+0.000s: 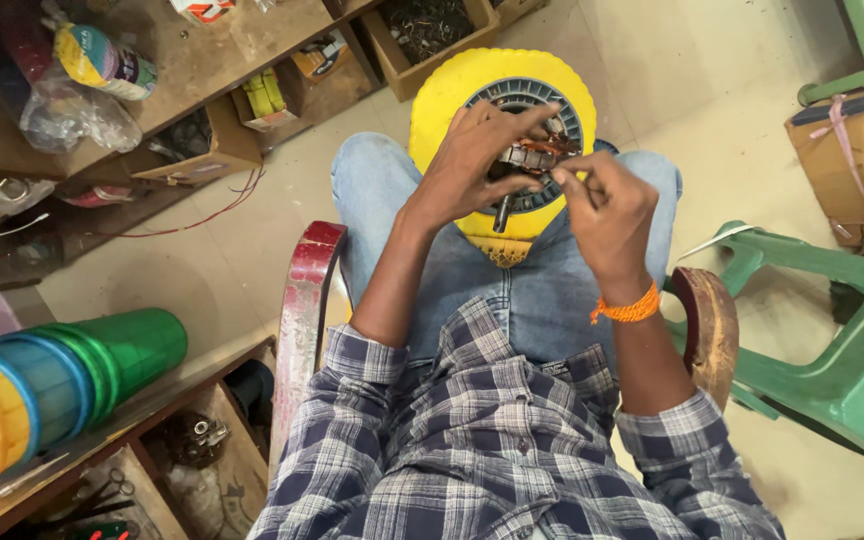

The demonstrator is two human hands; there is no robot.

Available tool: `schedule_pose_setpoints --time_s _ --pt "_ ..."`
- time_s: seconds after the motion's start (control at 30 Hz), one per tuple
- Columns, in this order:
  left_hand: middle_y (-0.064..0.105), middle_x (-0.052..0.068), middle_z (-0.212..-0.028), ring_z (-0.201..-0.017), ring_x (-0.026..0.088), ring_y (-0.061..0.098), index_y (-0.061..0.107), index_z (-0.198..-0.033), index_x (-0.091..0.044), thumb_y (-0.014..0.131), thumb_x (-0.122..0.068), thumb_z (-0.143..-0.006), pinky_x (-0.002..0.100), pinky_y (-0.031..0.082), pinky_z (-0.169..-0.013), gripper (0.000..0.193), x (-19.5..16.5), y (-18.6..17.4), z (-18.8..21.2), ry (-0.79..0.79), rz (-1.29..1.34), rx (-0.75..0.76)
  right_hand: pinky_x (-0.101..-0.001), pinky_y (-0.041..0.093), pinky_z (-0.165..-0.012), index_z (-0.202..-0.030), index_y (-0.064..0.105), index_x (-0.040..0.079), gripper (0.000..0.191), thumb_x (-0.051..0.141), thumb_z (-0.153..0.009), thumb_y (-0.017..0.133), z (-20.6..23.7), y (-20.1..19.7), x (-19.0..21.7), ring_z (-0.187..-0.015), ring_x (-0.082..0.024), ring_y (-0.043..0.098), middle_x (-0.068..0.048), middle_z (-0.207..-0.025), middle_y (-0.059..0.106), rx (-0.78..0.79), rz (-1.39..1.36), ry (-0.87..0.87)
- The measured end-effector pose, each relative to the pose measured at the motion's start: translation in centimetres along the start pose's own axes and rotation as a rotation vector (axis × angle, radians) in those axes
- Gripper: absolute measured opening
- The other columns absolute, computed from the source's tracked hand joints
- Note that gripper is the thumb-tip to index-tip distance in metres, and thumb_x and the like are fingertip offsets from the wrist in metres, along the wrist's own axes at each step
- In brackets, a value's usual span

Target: The person sits with an electric motor armature resting on a yellow tire-shaped stand and works copper windings and small components in the armature slots by hand. They briefly use a green-handled screwdriver on the armature and continue fitting parts with both hands.

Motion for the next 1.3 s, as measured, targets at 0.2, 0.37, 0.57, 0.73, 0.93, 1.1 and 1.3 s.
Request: schedule_pose_setpoints --time_s 0.2,0.37,0.57,0.73,0.93,1.1,1.3 --pt "0.065 0.003 -0.129 -0.116 0.026 0.058 0.063 -0.138 -0.02 0.084 -0.045 -0.08 0.04 0.04 -0.096 0.066 -0.8 -0.5 -0.3 0.082 -0.041 0.022 -0.0308 0.029 -0.052 -0.098 0.071 -0.001 0.012 0.005 -0.097 0.081 -4.5 0.2 -1.5 -0.056 -0.01 0.033 -0.003 -0.061 0.036 -0.018 0.014 -0.051" --pt "0.071 0.001 -0.115 -0.108 0.025 0.059 0.073 -0.121 -0.018 0.078 -0.048 -0.087 0.042 0.041 -0.097 0.046 0.8 0.1 -0.5 -0.032 -0.002 0.083 -0.0291 0.029 -0.053 -0.099 0.073 0.0 0.01 0.006 -0.097 0.08 -5.7 0.4 -2.8 -0.059 -0.006 0.034 0.003 -0.063 0.04 0.012 -0.072 0.02" --pt "0.074 0.0 -0.113 -0.108 0.023 0.061 0.075 -0.117 -0.016 0.074 -0.042 -0.095 0.04 0.044 -0.105 0.034 1.4 0.2 -0.4 -0.081 0.085 0.069 -0.0278 0.024 -0.053 -0.1 0.075 0.001 0.009 0.006 -0.095 0.08 -2.5 -0.6 -2.1 -0.06 -0.005 0.03 0.004 -0.063 0.035 0.098 -0.078 0.151" --pt "0.07 0.002 -0.119 -0.11 0.027 0.059 0.07 -0.117 -0.009 0.08 -0.032 -0.095 0.037 0.046 -0.101 0.033 -1.5 -1.0 -0.3 0.014 -0.06 -0.006 -0.0272 0.025 -0.054 -0.101 0.074 0.0 0.009 0.003 -0.096 0.08 -1.7 -0.7 -0.5 -0.059 -0.005 0.031 0.005 -0.063 0.037 0.13 -0.074 0.025" --pt "0.07 -0.003 -0.118 -0.109 0.023 0.057 0.073 -0.113 -0.013 0.083 -0.018 -0.089 0.039 0.044 -0.098 0.027 -5.8 -1.5 1.4 0.159 -0.16 -0.173 -0.0267 0.025 -0.055 -0.1 0.073 0.0 0.008 0.001 -0.096 0.08 -0.9 -1.4 -1.5 -0.061 -0.004 0.031 0.004 -0.065 0.036 0.143 -0.126 0.079" --pt "0.072 -0.005 -0.103 -0.095 0.02 0.058 0.073 -0.104 -0.014 0.086 -0.016 -0.085 0.037 0.046 -0.086 0.024 -4.8 0.5 3.9 0.08 0.019 -0.193 -0.0264 0.026 -0.054 -0.099 0.073 0.001 0.009 0.002 -0.093 0.081 0.5 -2.3 -1.3 -0.059 -0.004 0.031 0.004 -0.063 0.039 0.216 -0.098 0.07" --pt "0.077 0.003 -0.102 -0.088 0.009 0.068 0.048 -0.13 -0.011 0.079 -0.007 -0.094 0.023 0.048 -0.075 0.048 1.0 4.6 8.0 -0.44 0.529 -0.552 -0.029 0.034 -0.057 -0.101 0.074 0.001 0.009 0.003 -0.096 0.081 -1.6 -0.8 0.3 -0.06 -0.01 0.04 -0.002 -0.067 0.05 0.224 -0.038 -0.128"
Point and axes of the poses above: each hand's wrist, its own z-axis away from the middle knuckle, its own y-axis out of the palm, x = y × z, the point moved 8 cm from there along -z, towards the middle knuckle
